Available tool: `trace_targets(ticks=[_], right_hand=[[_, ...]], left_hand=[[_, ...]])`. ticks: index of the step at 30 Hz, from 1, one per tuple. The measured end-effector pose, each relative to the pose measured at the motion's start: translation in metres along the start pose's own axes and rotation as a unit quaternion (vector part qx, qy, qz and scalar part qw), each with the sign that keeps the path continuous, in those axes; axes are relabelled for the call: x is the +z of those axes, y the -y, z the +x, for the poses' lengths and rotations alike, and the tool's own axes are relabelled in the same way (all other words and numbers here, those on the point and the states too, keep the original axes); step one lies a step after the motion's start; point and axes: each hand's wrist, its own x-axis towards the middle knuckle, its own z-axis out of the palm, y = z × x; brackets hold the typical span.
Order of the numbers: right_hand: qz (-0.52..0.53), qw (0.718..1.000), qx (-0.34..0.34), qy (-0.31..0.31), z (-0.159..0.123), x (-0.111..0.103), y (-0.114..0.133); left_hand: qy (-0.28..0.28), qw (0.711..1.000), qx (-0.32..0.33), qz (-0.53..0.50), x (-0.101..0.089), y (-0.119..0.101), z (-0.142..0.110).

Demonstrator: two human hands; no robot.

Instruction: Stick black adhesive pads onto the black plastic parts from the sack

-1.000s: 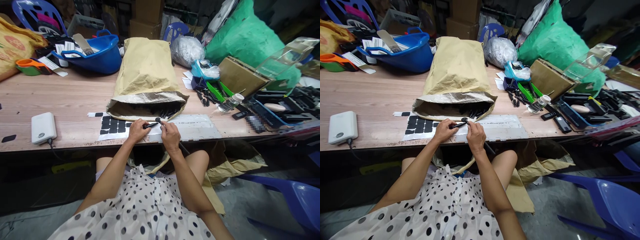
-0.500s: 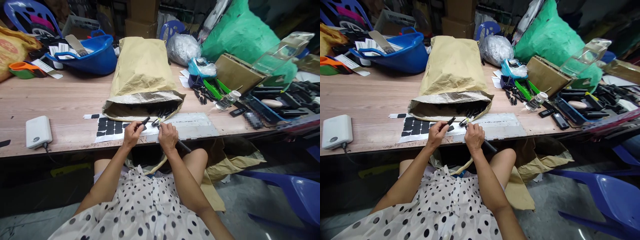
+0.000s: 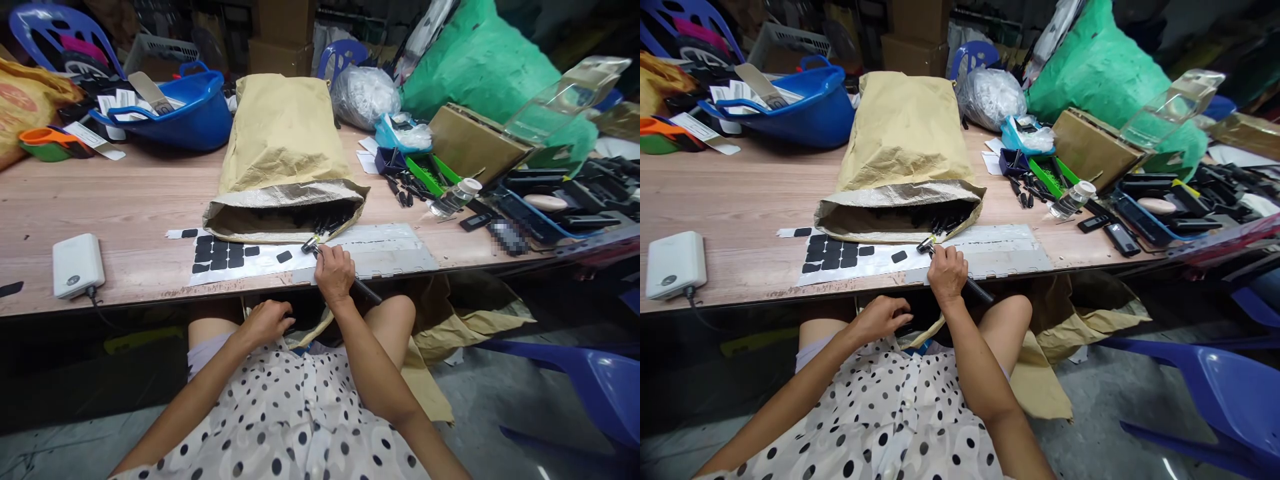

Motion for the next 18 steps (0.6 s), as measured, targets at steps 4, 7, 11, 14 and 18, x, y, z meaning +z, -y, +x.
trace_targets(ticks=[4,7,11,14,18], right_hand=[[-0.008,1.000,-0.001,-0.007,0.000,0.001,0.001],[-0.011,1.000,0.000,-0.006,-0.001,0.001,0.002],[-0.013,1.000,-0.004,0.006,0.000,0.001,0.002],[-0.012,1.000,-0.008,0.008,0.000,0.001,0.001],[-0.010,1.000,-0.006,0.002,0.000,0.001,0.002]], left_hand=[[-0.111,0.987,0.040,-0.111,-0.025,-0.024,0.037],[-0.288,0.949,-0.030,-0.124,-0.046,-0.036,0.087],[-0.376,0.908,-0.159,-0.091,-0.073,-0.040,0.150],[-0.345,0.904,-0.238,-0.082,-0.089,-0.040,0.177],[-0.320,0.910,-0.249,-0.089,-0.099,-0.034,0.178]])
